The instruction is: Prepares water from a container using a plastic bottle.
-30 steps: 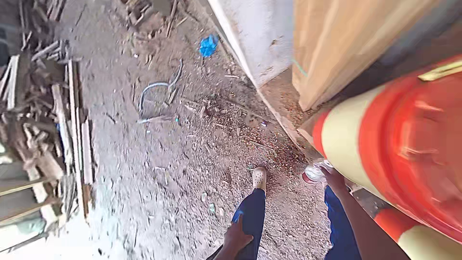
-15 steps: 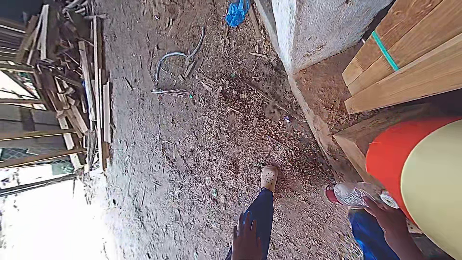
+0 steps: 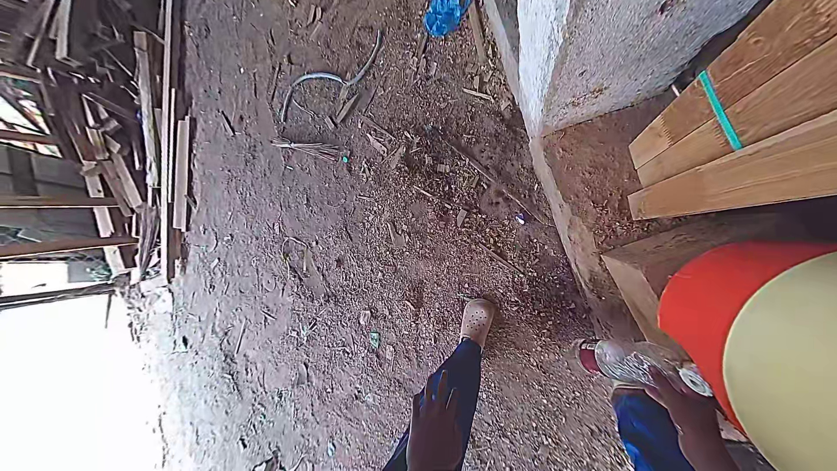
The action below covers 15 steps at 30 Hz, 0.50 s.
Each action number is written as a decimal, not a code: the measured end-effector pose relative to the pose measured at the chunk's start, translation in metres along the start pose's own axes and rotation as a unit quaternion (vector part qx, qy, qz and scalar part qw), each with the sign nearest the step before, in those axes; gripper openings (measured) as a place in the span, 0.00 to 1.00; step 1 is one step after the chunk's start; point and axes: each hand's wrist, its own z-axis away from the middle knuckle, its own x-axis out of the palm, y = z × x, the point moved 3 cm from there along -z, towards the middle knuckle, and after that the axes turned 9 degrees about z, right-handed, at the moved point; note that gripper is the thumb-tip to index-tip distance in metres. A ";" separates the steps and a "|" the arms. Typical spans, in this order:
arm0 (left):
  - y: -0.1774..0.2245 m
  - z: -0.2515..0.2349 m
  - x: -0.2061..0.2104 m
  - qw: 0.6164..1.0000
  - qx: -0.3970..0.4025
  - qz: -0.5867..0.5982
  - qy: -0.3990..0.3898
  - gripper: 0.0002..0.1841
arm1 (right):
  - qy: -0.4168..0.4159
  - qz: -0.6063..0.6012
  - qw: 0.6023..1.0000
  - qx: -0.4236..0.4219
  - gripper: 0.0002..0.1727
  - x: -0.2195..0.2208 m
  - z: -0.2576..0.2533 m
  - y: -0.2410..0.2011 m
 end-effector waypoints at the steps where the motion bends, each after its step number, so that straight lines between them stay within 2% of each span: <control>1: -0.003 0.002 0.002 1.000 -0.003 -0.001 0.002 0.32 | -0.004 0.003 1.000 0.002 0.31 0.001 0.002 0.002; 8: 0.000 0.008 0.006 0.999 0.025 0.026 0.035 0.33 | -0.009 -0.008 1.000 0.017 0.31 -0.003 0.005 -0.003; 15: 0.012 0.008 -0.002 0.999 0.021 0.028 0.015 0.32 | -0.019 -0.019 0.999 0.030 0.31 -0.003 0.011 -0.013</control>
